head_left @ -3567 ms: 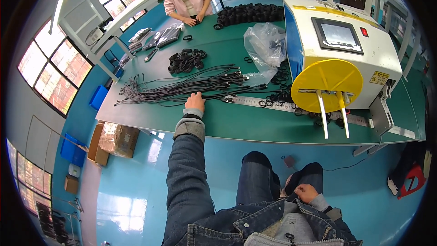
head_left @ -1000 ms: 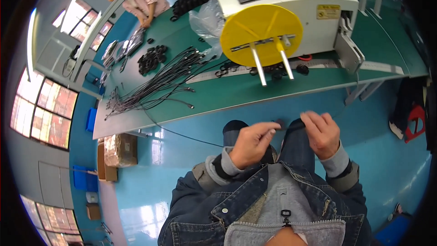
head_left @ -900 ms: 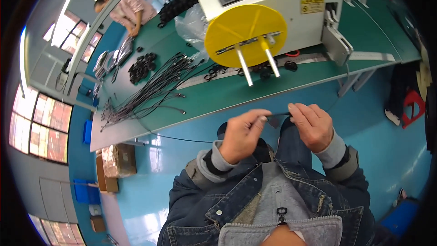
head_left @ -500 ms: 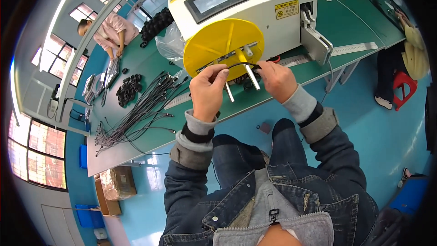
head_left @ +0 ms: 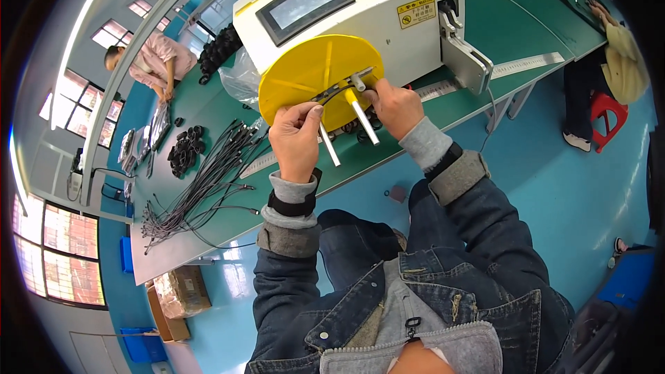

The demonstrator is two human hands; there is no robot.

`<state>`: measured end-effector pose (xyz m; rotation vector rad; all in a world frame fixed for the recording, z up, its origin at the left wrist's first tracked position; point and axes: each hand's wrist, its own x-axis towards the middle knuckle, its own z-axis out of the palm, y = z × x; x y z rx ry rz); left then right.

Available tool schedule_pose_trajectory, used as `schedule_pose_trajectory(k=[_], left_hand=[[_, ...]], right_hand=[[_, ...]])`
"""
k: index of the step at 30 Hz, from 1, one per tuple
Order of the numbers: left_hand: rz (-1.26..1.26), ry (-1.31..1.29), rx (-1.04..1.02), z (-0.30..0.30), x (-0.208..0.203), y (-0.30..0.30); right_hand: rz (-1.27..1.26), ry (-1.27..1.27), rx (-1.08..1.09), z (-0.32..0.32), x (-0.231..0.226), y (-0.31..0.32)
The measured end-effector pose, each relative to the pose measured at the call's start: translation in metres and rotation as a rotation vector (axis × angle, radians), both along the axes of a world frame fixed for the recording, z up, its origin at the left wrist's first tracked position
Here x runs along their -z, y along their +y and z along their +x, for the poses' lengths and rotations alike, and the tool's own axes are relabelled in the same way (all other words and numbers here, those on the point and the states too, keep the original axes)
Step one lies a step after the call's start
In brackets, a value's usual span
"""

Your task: The person picks up a cable, winds it around the spindles of a machine, and removes the coiled cable. They then secure the coil with a rubber band and place the finished cable onto a pile on the table.

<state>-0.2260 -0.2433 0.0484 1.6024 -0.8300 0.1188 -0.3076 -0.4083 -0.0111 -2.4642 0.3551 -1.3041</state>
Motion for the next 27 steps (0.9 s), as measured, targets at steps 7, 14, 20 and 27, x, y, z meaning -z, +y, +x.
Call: schedule_pose_trajectory(k=[7, 14, 20, 27], left_hand=[[-0.028, 0.158, 0.06, -0.005, 0.003, 0.017], [-0.017, 0.119, 0.0, -0.009, 0.008, 0.021], [-0.014, -0.098, -0.097, -0.013, -0.001, 0.03], [0.137, -0.447, -0.138, -0.03, -0.013, 0.033]], right_hand=[[0.118, -0.007, 0.003, -0.041, 0.043, 0.001], [0.35, 0.141, -0.126, -0.108, 0.084, 0.018], [0.476, 0.221, -0.18, -0.135, 0.098, 0.03], [0.555, 0.266, -0.212, -0.143, 0.103, 0.037]])
